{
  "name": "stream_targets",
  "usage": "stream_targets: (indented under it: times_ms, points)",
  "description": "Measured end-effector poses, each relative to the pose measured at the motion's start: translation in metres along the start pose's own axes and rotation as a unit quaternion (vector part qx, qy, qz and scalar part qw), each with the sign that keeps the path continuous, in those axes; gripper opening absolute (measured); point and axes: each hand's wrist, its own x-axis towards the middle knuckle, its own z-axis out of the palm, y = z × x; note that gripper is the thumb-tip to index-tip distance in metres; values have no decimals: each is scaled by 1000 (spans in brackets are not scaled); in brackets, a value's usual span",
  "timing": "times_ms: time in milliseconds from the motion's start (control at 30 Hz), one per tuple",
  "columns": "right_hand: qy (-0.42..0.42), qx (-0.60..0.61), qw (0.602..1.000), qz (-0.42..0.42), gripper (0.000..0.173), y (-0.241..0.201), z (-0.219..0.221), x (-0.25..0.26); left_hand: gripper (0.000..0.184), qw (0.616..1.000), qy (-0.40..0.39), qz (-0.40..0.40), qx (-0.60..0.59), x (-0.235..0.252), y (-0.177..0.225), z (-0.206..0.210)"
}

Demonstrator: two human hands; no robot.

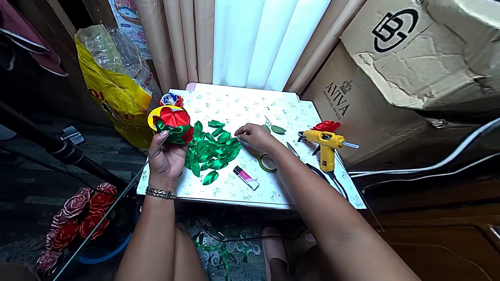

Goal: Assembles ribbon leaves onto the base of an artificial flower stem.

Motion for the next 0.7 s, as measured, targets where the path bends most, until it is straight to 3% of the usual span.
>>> stream_targets:
  times_ms: [133, 300, 467, 700]
  points:
    - [-45, -37, 998, 5, 32, -8, 5, 5, 12, 1000, 4, -2, -10, 1, -2, 1]
    - [-43, -45, 998, -4, 17, -3, 4, 6, 12, 1000, -5, -26, -7, 0, -7, 4]
    - [-68, -53, 996, -29, 31, -9, 1, 2, 10, 997, 46, -40, 40, -1, -17, 13]
    - [-70, -86, 993, -26, 19, -8, 5, 8, 24, 990, 94, -87, 60, 2, -27, 22]
